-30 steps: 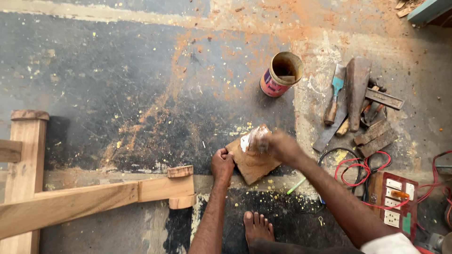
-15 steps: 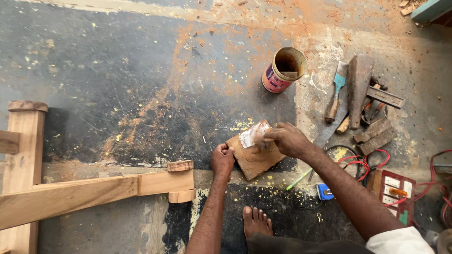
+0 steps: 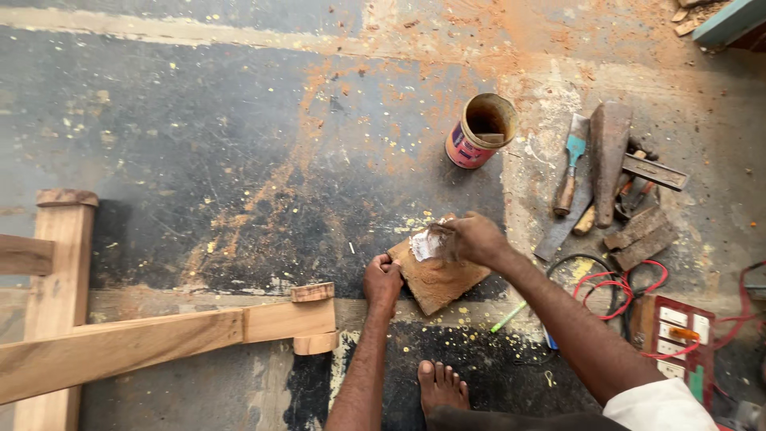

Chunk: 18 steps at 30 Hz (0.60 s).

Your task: The person scoops white wood filler from a red bucket with a putty knife, spreads it on a small wooden board, and then rubs the filler onto a wooden chair frame using a sanding block. The person smooths the filler into the wood surface.

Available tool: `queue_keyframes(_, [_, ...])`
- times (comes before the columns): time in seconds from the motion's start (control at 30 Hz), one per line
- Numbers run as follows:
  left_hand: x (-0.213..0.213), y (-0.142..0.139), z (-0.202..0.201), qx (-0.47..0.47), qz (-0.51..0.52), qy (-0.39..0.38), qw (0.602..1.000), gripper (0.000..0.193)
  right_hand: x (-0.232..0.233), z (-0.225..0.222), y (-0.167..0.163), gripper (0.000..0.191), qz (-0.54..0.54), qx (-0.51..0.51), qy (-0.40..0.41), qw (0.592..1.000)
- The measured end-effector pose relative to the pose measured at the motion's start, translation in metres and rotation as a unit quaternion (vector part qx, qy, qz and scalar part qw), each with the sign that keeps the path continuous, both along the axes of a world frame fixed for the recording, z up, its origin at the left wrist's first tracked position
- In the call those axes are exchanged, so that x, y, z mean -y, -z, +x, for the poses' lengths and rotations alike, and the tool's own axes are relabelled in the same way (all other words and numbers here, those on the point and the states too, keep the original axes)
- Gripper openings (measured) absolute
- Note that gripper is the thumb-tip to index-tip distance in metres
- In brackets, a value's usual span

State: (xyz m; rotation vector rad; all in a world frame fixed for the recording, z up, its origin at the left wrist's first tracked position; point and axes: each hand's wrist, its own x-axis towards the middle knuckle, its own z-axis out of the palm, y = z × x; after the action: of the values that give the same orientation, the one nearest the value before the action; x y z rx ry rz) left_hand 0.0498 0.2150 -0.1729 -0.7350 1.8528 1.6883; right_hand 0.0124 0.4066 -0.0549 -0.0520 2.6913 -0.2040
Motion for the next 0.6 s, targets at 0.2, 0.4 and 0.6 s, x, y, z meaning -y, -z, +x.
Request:
queue_keyframes(0.2, [0.001,-0.001,0.001,-0.010,-0.028,0.009,1.000,0.029,0.040,0.032,0.015,0.034,-0.020,-0.035,-0.189,0.981])
queue_keyframes(0.4, [0.002,0.003,-0.003,-0.025,0.000,0.005,1.000,0.026,-0.001,0.023,-0.002,0.026,-0.059,-0.042,-0.078,0.994])
queue_keyframes(0.6, [-0.001,0.002,0.001,-0.044,-0.010,-0.008,0.999,0.026,0.006,0.016,-0.002,0.028,0.016,0.024,-0.041,0.999])
